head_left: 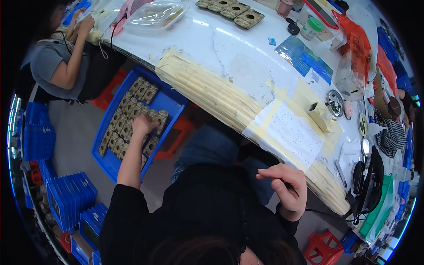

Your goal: Use a black pen and tweezers to detail and assemble miniature toy tank models at a factory workbench.

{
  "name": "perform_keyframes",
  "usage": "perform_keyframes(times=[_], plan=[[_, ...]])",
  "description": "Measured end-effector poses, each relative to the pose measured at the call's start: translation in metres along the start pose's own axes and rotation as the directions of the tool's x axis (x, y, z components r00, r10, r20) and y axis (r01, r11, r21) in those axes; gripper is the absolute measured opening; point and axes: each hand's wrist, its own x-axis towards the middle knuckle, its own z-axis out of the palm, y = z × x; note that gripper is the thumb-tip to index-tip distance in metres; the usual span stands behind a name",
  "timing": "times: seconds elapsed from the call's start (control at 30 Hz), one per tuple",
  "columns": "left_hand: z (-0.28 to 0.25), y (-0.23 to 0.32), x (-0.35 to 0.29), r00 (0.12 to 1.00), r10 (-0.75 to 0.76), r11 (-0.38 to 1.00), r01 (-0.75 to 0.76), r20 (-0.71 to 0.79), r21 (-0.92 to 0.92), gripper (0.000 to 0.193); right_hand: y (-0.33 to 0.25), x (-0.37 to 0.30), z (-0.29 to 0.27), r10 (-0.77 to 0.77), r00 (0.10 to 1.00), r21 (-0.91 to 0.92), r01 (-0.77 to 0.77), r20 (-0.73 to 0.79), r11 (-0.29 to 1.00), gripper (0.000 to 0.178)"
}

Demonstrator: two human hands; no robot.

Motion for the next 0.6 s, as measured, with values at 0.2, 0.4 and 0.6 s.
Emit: perform_keyframes(times=[0.2,0.4,0.6], plan=[[-0.106,-0.009,-0.081,0.944,-0.135,0.938,0.023,-0.301,-0.347,0.034,-0.012,0.003,-0.002,-0.015,1.000,-0.053,0.016,0.027,0.998,0.021],[-0.213,0.083,-0.117,0.667,0.443,0.836,-0.548,-0.599,0.007,0.030,-0.012,-0.005,-0.009,-0.006,1.000,-0.062,0.008,0.026,0.998,0.022],[-0.232,0.233,-0.081,0.460,0.873,0.487,-0.840,-0.161,0.238,0.031,-0.019,-0.011,-0.005,-0.075,0.997,-0.096,0.074,-0.001,0.993,0.021]])
